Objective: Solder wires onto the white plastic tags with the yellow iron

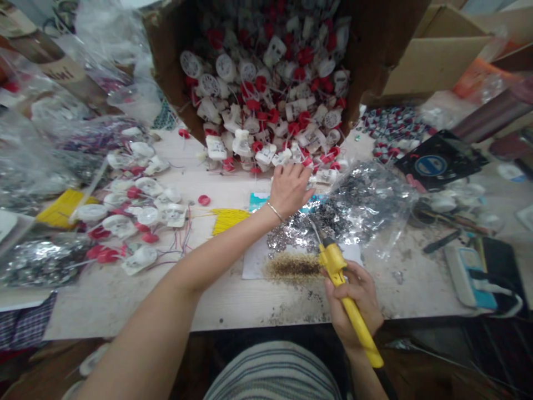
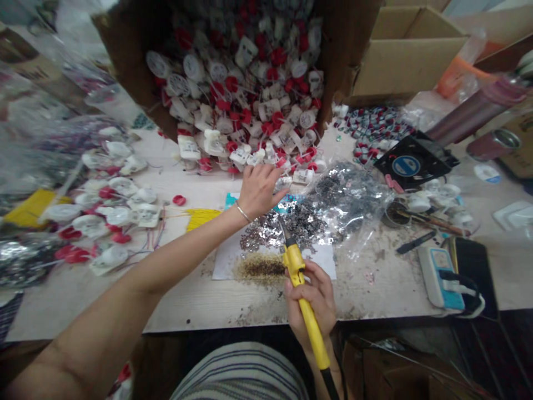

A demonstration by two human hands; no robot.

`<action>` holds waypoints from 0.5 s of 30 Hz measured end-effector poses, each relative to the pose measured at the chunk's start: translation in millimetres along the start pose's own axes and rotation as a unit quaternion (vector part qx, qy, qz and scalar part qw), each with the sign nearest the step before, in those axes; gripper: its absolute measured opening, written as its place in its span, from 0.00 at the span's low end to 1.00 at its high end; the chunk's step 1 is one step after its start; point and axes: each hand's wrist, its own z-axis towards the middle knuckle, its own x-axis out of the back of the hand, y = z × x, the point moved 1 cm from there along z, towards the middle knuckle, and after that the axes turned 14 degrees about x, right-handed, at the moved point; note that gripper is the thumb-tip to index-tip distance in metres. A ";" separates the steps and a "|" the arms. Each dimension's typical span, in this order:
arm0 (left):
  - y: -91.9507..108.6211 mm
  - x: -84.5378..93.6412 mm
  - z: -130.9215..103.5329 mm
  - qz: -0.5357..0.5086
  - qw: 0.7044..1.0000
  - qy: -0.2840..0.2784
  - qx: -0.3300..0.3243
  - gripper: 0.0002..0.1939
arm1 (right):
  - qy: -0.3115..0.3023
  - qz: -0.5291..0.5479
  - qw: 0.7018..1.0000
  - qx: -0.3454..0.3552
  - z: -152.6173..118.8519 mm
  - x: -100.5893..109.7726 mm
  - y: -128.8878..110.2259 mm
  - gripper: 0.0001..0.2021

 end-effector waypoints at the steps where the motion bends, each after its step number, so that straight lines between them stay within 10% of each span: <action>1: 5.6 -1.9 5.9 0.019 1.000 -0.004 -0.001 0.20 | 0.005 -0.004 1.000 -0.001 -0.8 1.4 -0.3 0.11; 9: -11.6 1.0 20.6 -0.105 0.989 -0.093 0.056 0.12 | 0.064 -0.031 0.997 -0.001 0.7 13.8 -0.1 0.11; 15: -40.8 51.4 5.3 -0.495 0.863 -0.053 0.085 0.17 | 0.082 0.019 0.996 -0.013 -1.6 11.5 0.3 0.12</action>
